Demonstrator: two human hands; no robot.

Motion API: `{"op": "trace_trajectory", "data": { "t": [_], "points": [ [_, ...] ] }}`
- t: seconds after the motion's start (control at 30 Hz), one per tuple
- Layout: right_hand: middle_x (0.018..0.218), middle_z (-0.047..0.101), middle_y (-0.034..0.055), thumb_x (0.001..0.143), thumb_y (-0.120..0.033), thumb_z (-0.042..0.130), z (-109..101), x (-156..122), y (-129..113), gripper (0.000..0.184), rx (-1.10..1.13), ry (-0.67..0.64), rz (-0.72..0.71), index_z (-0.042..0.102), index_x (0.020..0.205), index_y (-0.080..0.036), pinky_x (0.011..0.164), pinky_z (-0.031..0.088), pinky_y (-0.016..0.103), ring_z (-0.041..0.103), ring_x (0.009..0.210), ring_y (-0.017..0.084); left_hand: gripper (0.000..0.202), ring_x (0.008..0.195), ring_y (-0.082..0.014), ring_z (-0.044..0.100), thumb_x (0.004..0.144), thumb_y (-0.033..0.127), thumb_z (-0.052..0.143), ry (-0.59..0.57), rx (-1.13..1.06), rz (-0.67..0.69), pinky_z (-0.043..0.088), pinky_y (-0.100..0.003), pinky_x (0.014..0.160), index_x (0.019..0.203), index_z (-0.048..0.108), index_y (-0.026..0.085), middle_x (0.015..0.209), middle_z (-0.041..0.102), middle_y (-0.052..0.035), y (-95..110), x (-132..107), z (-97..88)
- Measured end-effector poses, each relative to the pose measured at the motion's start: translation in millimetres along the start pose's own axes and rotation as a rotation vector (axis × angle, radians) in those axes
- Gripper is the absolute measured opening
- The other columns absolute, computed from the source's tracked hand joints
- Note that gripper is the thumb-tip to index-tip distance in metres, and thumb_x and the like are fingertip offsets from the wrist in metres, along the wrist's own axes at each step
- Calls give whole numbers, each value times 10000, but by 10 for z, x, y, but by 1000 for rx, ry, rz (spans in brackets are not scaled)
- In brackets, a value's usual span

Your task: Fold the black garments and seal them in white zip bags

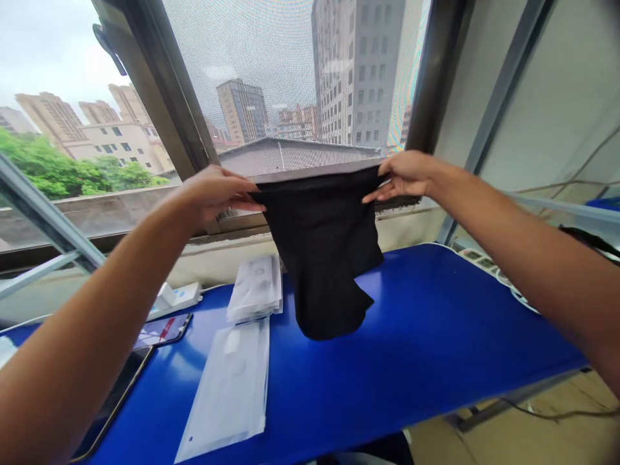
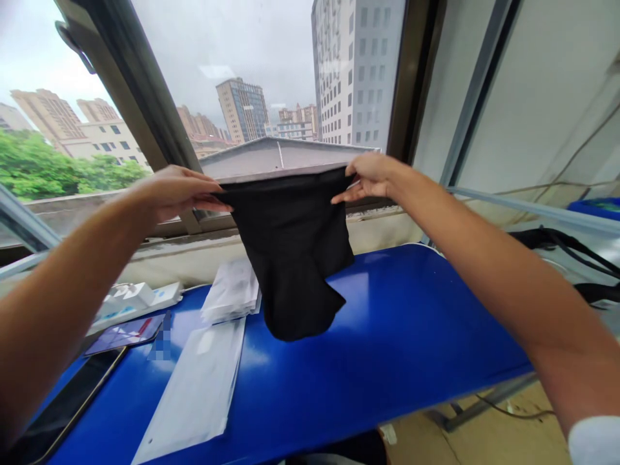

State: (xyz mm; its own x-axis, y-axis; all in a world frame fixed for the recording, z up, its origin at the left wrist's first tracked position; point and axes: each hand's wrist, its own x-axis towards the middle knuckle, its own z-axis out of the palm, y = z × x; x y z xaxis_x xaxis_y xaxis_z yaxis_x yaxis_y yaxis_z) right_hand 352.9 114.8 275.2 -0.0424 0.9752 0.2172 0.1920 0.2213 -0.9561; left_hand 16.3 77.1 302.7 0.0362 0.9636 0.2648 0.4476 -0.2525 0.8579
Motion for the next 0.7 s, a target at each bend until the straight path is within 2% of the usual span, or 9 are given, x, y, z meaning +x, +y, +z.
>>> {"op": "trace_trajectory", "data": {
  "t": [0.1,0.2,0.3,0.4,0.47,0.53,0.6,0.67,0.7],
  "points": [
    [791,742,153,817,58,408,59,75,201,281,55,-54,161,654,903,-46,669,638,343,757,679,220,139,762,-142,697,842,109,703,-26,-41,-23,576,-409,966,869,681,-26,714,723,-68,-150,36,114],
    [797,748,114,831,-1,487,42,-22,195,228,67,-16,11,692,873,-91,713,659,397,759,719,228,150,741,-146,697,806,122,722,112,-15,77,574,-419,938,842,678,-17,685,693,-46,-120,-61,149],
    [804,752,115,823,-94,599,-56,-307,176,135,9,-68,-117,732,835,-114,737,665,468,765,786,282,192,682,-153,680,789,195,729,250,175,198,574,-418,863,848,719,13,646,670,-27,-82,-349,116],
    [863,775,87,804,-133,626,-179,-731,367,156,-181,-124,-170,776,822,-171,780,667,437,769,833,284,150,636,-179,667,760,238,706,260,407,277,582,-369,742,825,771,119,660,711,-23,-239,-855,127],
    [995,793,57,851,-192,609,-256,-1062,626,223,-406,-251,-216,816,924,-232,906,639,437,766,945,284,130,706,-225,724,770,256,687,169,501,342,590,-341,695,831,787,199,765,771,-19,-473,-1284,193],
    [1164,772,25,910,-246,563,-306,-1399,941,299,-605,-406,-287,817,1061,-296,1045,570,454,720,1133,292,137,755,-228,758,839,314,669,28,517,430,616,-316,691,875,790,260,856,798,-5,-765,-1725,298],
    [1258,736,32,939,-373,604,-286,-1694,1250,283,-733,-564,-329,798,1135,-312,1034,578,452,701,1178,308,140,741,-216,770,889,384,678,-195,578,455,627,-277,632,913,793,308,891,806,6,-1055,-2097,429],
    [1304,710,73,930,-471,645,-145,-1882,1504,377,-833,-571,-366,759,1231,-276,994,602,462,677,1215,333,204,845,-233,782,950,405,619,-263,626,462,652,-296,700,1034,779,312,979,809,-13,-1301,-2314,588],
    [1317,700,97,945,-465,630,-21,-1918,1605,388,-863,-499,-396,754,1238,-242,1012,590,479,667,1230,338,236,933,-238,778,985,380,568,-279,649,471,659,-308,759,1083,767,300,1045,804,-23,-1404,-2345,681]
  ]
}}
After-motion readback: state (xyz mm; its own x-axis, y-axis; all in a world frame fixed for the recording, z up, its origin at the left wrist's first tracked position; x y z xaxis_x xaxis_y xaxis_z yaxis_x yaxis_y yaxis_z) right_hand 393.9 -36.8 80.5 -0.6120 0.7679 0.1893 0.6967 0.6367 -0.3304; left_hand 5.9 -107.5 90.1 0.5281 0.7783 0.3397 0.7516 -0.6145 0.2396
